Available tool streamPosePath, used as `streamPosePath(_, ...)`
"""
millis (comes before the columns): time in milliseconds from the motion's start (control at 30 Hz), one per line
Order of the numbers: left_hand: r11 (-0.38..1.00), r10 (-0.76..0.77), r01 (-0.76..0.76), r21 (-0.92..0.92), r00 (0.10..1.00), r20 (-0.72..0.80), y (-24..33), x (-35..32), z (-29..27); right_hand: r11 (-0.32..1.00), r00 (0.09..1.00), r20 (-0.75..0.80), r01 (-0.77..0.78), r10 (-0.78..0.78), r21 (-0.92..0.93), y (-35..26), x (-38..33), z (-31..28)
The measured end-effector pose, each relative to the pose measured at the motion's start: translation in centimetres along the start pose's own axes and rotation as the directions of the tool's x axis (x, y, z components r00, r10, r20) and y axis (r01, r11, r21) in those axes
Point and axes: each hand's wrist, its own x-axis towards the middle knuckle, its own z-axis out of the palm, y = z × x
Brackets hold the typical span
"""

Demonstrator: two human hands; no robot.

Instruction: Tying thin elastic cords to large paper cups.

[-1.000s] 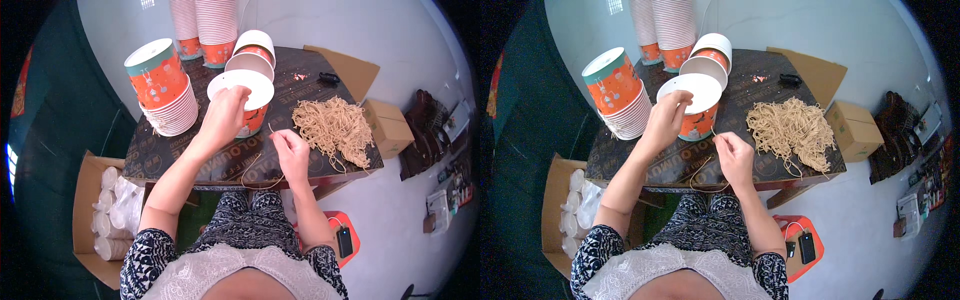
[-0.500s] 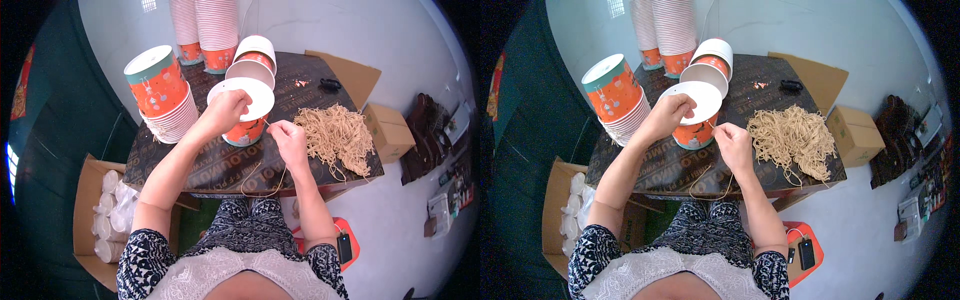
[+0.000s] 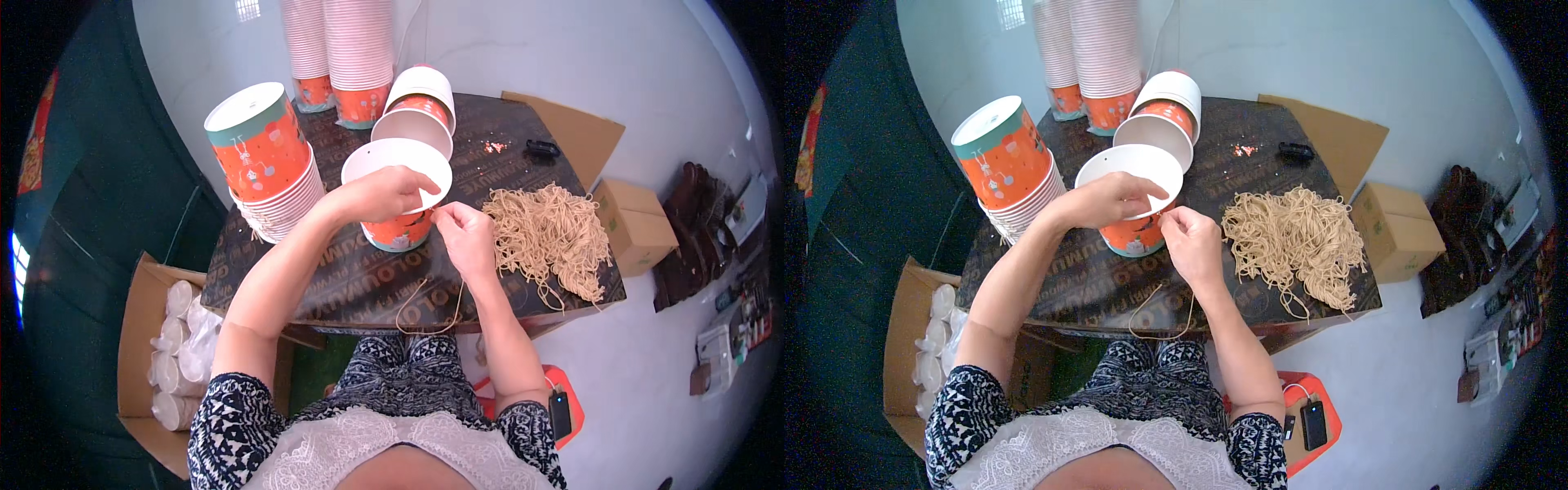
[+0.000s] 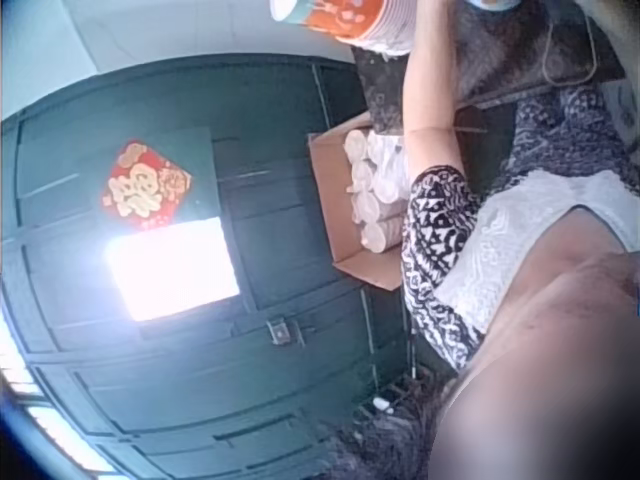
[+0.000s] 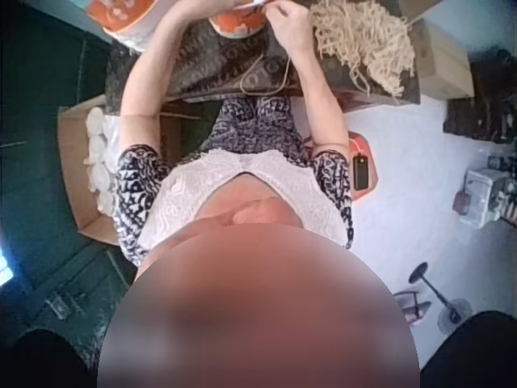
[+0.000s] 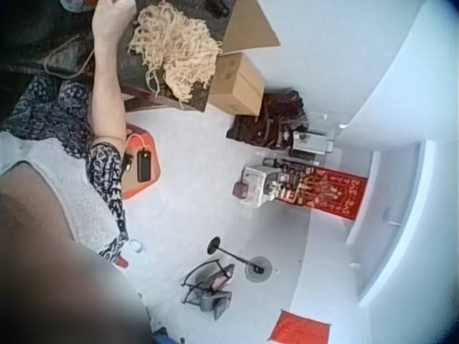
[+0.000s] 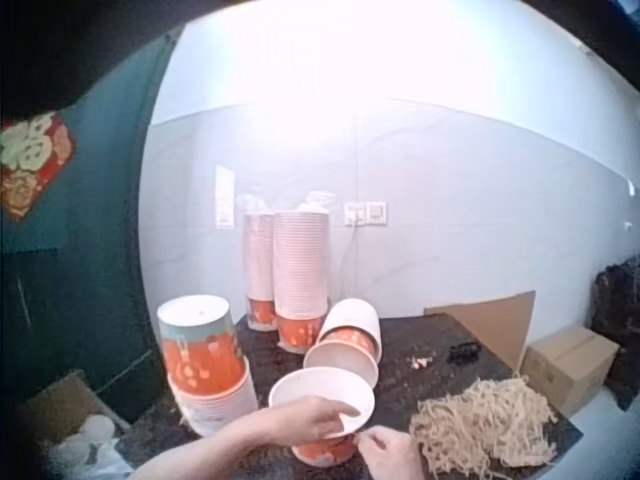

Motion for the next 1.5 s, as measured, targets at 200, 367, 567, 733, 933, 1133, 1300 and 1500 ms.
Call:
streamPosePath(200,1.0,0.002,-0.006,0.024,0.983,0.184,-0.8,1.7,-0.3,1.0,1.0,0.013,0.017,-0.017,0.007,1.4,0.6,0.4)
streamPosePath(367,1.0,0.009,-0.008,-0.014,0.997,0.082,-0.3,0.8,-0.4,0.999,0.999,0.039,0.033,-0.034,0.025,1.7,0.3,0.1)
streamPosePath(567,0.958,-0.126,0.134,-0.252,0.991,0.044,-0.3,0.0,0.2,0.998,0.997,0.07,0.027,-0.031,0.06,1.8,-0.1,0.1)
streamPosePath(733,0.946,-0.154,0.178,-0.272,0.982,0.107,0.7,-0.5,-0.3,0.995,0.995,0.102,-0.003,-0.007,0.101,1.4,-0.6,-0.1)
streamPosePath(933,0.994,-0.072,0.089,-0.062,0.969,0.235,0.5,-0.2,-0.4,0.99,0.998,0.051,0.029,-0.037,0.141,1.9,-0.9,0.3)
streamPosePath(1133,0.996,-0.047,0.061,-0.059,0.976,0.212,0.8,-0.6,-0.4,0.994,0.992,0.126,-0.029,0.015,0.104,0.8,-1.5,-0.2)
streamPosePath(1300,0.962,-0.12,0.091,-0.259,0.988,-0.097,0.5,-1.1,1.1,0.994,0.993,0.121,-0.012,-0.001,0.106,1.1,-1.7,-0.1)
streamPosePath(1500,0.913,-0.09,0.04,-0.406,0.991,-0.104,1.8,-1.5,1.9,0.992,0.994,0.109,-0.011,-0.003,0.124,1.0,-1.5,0.1)
